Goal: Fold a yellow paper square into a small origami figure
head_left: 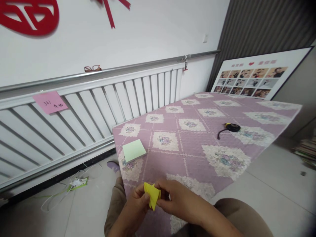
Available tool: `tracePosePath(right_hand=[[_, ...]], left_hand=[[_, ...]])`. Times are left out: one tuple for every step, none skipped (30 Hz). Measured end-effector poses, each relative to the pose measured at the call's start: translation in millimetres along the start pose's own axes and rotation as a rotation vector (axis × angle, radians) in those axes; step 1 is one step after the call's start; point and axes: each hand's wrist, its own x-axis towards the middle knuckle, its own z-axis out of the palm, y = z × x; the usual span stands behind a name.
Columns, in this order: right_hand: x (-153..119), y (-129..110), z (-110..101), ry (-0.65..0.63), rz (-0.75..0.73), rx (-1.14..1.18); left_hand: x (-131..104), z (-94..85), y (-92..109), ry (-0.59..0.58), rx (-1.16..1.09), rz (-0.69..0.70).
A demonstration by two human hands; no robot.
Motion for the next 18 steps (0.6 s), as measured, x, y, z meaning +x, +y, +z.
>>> tracePosePath(right_hand=[[0.2, 0.5, -0.2, -0.002, -0.008, 0.003], [0.6, 1.3, -0.5, -0.011, -0.015, 0.014], [1.0, 2.4, -0.7, -0.02, -0.022, 0.027], [1.6, 4.0, -0.9, -0.029, -0.024, 0.034], [2.2, 5.8, -0.9, -0.034, -0.021, 0.034], [2.8, 7.8, -0.7, -0.036, -0.013, 0.026], [3.5, 9.9, -0.3, -0.038, -0.003, 0.014], [4.0, 11.9, 0.2, -0.039, 0.005, 0.002], [4.5, 13.6, 0.9, -0.042, 0.01, -0.006], [5.0, 15.1, 1.7, -0.043, 0.009, -0.009], [5.3, 16.3, 2.5, -0.035, -0.001, -0.013], [5.6, 17.1, 3.5, -0.014, -0.016, -0.02], [5.9, 17.6, 4.4, 0.017, -0.037, -0.025], [6.1, 17.6, 5.2, 0.055, -0.064, -0.028], [6.4, 17.4, 5.9, 0.093, -0.095, -0.024], [6.8, 16.8, 6.4, 0.123, -0.125, -0.011], [7.1, 16.0, 6.7, 0.136, -0.151, 0.012], [7.4, 15.0, 6.9, 0.13, -0.172, 0.042]], left_hand=[[0.0, 0.5, 0.1, -0.003, 0.012, 0.006], [-0.1, 1.0, 0.2, -0.006, 0.027, 0.013], [-0.4, 1.2, 0.4, -0.009, 0.044, 0.02], [-0.8, 0.9, 0.7, -0.011, 0.068, 0.028], [-1.0, 0.2, 1.1, -0.012, 0.095, 0.036], [-1.2, -1.1, 1.6, -0.016, 0.128, 0.049], [-1.1, -2.9, 2.3, -0.025, 0.166, 0.068], [-0.9, -5.0, 3.1, -0.04, 0.202, 0.087], [-0.6, -7.2, 4.0, -0.058, 0.233, 0.105], [-0.2, -9.2, 5.0, -0.075, 0.261, 0.119], [0.3, -10.7, 6.0, -0.087, 0.281, 0.129], [0.7, -11.5, 7.0, -0.089, 0.295, 0.135], [1.1, -11.3, 7.9, -0.083, 0.3, 0.136], [1.4, -10.2, 8.5, -0.072, 0.3, 0.136], [1.6, -8.2, 8.9, -0.059, 0.29, 0.134], [1.8, -5.5, 8.9, -0.046, 0.265, 0.125], [1.9, -2.3, 8.6, -0.036, 0.228, 0.107], [2.1, 1.0, 8.0, -0.027, 0.186, 0.083]])
